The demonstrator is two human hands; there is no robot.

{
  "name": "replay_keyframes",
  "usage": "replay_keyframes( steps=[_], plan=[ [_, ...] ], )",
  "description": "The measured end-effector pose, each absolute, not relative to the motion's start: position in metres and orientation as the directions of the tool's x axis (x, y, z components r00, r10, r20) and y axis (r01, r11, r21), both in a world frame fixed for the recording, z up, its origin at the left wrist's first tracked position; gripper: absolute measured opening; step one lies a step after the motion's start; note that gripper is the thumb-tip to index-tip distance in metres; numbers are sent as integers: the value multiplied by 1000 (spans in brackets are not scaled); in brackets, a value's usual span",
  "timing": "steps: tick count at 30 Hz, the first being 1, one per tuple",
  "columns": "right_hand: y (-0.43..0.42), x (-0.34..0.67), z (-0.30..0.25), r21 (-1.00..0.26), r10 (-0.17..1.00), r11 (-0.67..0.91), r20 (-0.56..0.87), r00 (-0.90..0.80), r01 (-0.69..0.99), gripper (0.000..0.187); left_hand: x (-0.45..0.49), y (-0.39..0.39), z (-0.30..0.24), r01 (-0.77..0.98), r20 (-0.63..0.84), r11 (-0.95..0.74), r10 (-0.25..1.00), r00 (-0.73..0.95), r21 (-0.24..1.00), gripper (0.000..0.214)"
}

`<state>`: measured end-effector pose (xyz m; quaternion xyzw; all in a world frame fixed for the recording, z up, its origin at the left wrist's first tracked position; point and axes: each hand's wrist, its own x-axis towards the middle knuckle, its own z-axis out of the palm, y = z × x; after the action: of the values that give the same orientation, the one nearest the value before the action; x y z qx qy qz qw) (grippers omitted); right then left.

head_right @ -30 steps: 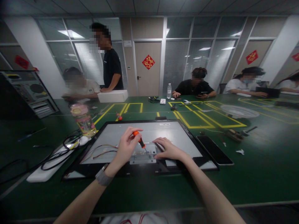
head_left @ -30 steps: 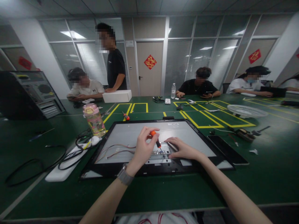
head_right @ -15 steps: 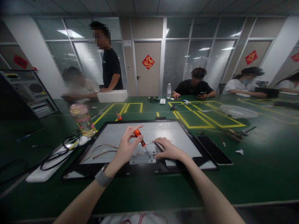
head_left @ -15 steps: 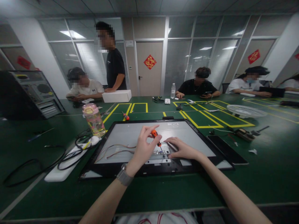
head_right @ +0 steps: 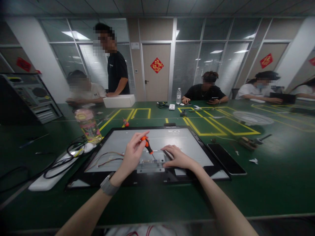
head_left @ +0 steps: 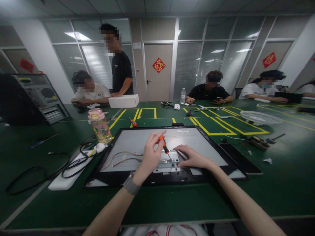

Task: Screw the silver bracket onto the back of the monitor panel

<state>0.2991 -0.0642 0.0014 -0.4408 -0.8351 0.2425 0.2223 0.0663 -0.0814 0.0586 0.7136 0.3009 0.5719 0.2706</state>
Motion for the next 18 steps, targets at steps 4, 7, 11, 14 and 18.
replay_keyframes(
  steps=[4, 7, 11, 14, 18],
  plan=[
    [-65, 299, 2, -601, 849, 487, 154, -506, 633, 70, 66, -82, 59, 140, 654, -671, 741, 150, 728, 30],
    [-64, 299, 2, -601, 845, 494, 162, -510, 628, 70, 66, -83, 58, 56, 615, -639, 757, 220, 767, 37],
    [-64, 299, 2, -600, 839, 502, 165, -518, 622, 69, 67, -83, 57, 34, 594, -620, 764, 250, 784, 36],
    [-63, 299, 1, -602, 839, 501, 163, -519, 622, 70, 67, -83, 58, 159, 652, -678, 735, 189, 718, 29],
    [-63, 300, 1, -603, 840, 501, 168, -516, 621, 70, 67, -85, 60, 164, 676, -706, 708, 206, 689, 32]
  ],
)
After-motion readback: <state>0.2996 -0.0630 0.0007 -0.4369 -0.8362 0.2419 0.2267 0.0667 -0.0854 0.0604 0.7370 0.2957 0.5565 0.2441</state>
